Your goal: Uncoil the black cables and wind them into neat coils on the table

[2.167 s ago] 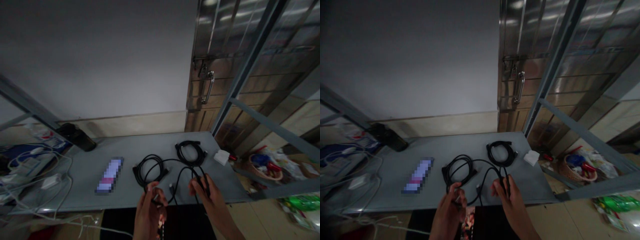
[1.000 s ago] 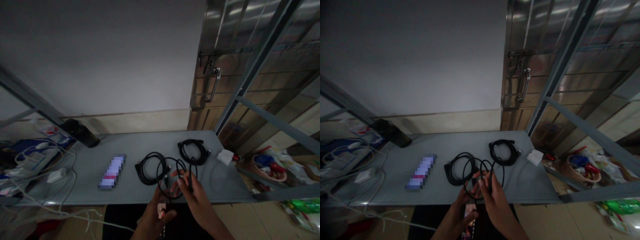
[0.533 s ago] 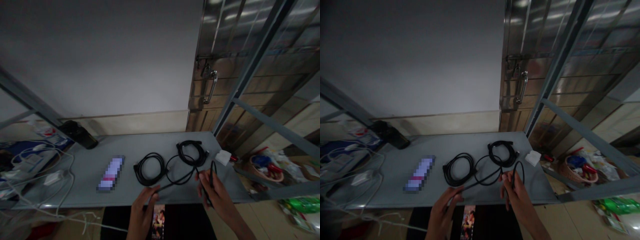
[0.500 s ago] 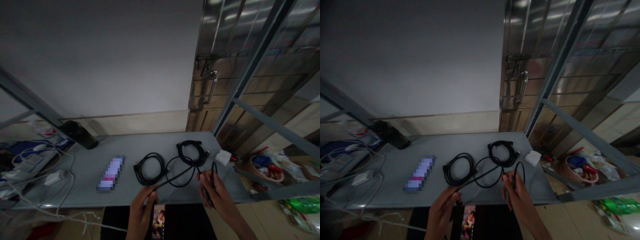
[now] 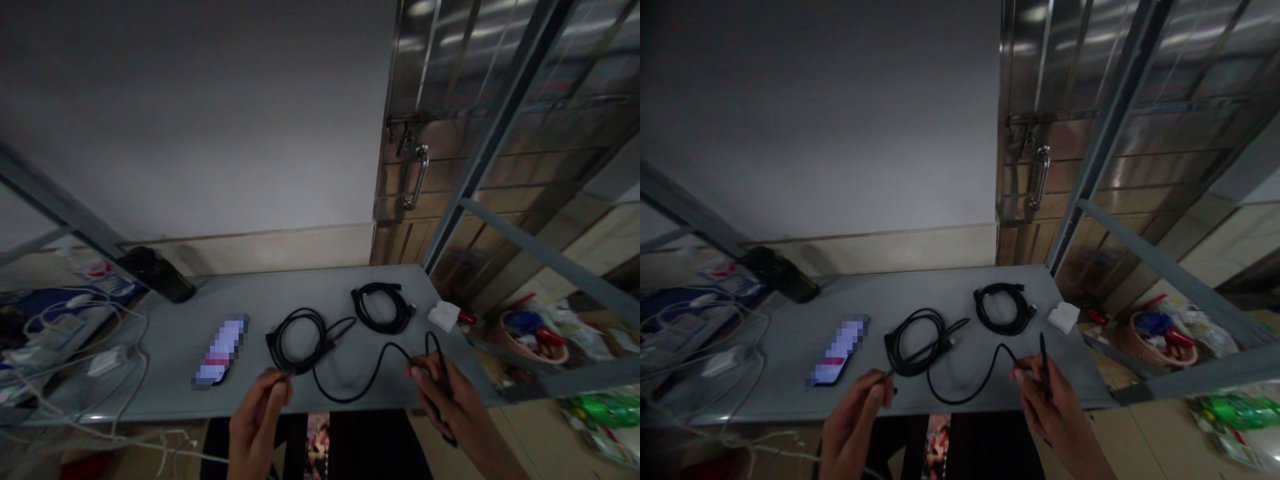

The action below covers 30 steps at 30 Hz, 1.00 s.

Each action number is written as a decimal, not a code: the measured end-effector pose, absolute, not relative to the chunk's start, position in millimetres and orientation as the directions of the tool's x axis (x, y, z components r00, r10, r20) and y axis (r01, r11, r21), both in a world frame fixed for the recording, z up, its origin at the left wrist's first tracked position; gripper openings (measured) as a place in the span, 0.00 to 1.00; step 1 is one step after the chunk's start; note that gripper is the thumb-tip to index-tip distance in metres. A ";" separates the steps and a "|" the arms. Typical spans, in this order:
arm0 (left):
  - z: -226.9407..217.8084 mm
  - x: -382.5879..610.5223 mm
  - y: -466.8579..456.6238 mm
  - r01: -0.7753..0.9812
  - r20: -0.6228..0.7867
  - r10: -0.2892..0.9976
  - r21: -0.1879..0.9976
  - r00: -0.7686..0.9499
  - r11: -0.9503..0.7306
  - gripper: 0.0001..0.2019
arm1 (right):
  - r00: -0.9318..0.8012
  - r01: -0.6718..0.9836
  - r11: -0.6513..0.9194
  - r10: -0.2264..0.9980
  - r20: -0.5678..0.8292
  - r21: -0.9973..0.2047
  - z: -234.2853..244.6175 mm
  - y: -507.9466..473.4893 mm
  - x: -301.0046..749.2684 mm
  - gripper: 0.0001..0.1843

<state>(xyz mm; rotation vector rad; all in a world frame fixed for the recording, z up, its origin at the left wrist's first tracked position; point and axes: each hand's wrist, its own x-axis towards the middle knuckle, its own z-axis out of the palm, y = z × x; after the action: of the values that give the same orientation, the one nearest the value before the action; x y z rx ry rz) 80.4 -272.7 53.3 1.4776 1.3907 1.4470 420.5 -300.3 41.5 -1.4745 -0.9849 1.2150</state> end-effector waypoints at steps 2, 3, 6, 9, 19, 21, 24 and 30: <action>59.3 85.8 -278.0 0.362 0.337 0.933 0.860 0.124 -0.359 0.10 | 0.149 -0.007 -0.218 0.965 -0.217 -0.976 45.0 -299.8 414.5 0.34; 61.8 90.5 -280.1 0.390 0.344 0.899 0.815 0.272 -0.430 0.09 | 0.126 -0.011 -0.221 0.967 -0.221 -0.975 46.7 -299.2 411.8 0.34; 62.5 106.5 -283.1 0.424 0.296 0.758 0.685 0.582 -0.593 0.05 | 0.070 -0.004 -0.241 0.968 -0.241 -0.971 52.1 -298.9 405.2 0.36; 48.2 115.3 -280.4 0.460 0.254 0.665 0.550 0.703 -0.697 0.02 | 0.115 0.032 -0.255 0.961 -0.250 -0.966 57.7 -301.6 401.4 0.35; -19.0 113.8 -256.3 0.471 0.239 0.502 0.179 0.831 -0.864 0.07 | -0.025 0.253 -0.113 0.992 -0.123 -0.961 37.8 -300.9 409.5 0.29; -17.1 116.7 -254.8 0.448 0.251 0.477 0.165 0.842 -0.878 0.05 | -0.015 0.402 -0.014 1.000 -0.022 -0.916 25.3 -302.4 403.4 0.27; -10.3 119.8 -251.9 0.426 0.282 0.449 0.142 0.848 -0.893 0.05 | -0.068 0.627 0.163 0.986 0.155 -0.762 4.2 -306.7 384.3 0.34; -14.2 115.8 -242.1 0.480 0.294 0.504 0.154 0.812 -0.863 0.05 | -0.356 0.791 0.457 0.884 0.303 -0.406 -16.1 -302.2 343.1 0.24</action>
<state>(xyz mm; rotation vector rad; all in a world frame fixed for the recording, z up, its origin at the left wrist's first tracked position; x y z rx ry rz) 115.8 -242.1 -14.2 2.9209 0.7947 0.5044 343.1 -302.2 -16.1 -1.3982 -2.2328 0.2586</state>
